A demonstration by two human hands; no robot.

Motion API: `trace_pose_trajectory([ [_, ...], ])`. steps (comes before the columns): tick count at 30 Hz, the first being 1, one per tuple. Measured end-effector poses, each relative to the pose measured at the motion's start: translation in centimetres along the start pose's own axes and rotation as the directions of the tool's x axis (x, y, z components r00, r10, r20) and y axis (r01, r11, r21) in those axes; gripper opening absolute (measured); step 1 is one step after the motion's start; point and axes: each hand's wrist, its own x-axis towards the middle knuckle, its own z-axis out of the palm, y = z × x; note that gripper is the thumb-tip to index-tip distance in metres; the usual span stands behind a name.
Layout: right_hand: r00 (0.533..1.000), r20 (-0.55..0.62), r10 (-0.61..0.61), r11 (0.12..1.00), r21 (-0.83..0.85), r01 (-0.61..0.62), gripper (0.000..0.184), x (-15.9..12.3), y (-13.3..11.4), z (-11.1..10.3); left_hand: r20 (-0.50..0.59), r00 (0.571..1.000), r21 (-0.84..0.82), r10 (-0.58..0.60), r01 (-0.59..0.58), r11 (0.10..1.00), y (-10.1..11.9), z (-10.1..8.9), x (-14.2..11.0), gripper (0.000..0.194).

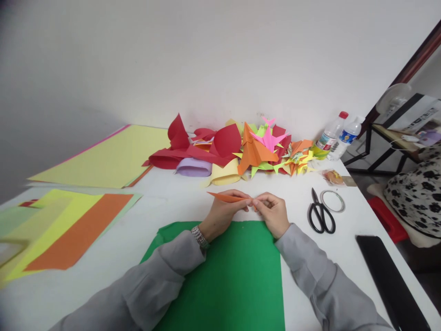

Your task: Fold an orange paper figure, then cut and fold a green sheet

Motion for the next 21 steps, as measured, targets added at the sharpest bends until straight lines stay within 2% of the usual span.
trace_pose_trajectory([
  [10, 0.997, 0.049, -0.051, 0.997, -0.055, 0.054, 0.035, -0.17, -0.19, -0.44, 0.000, 1.000, -0.028, -0.009, 0.009, 1.000, -0.07, -0.08, -0.02, 0.017],
  [15, 0.998, 0.042, -0.056, 0.991, -0.116, 0.060, 0.028, -0.25, -0.11, -0.20, 0.023, 1.000, -0.028, 0.008, -0.007, 1.000, -0.07, -0.08, -0.01, 0.017],
  [21, 0.998, -0.007, -0.069, 0.991, -0.119, 0.068, 0.029, -0.11, -0.16, -0.11, 0.047, 0.996, -0.125, -0.071, 0.076, 0.989, -0.16, -0.05, 0.07, 0.025],
])
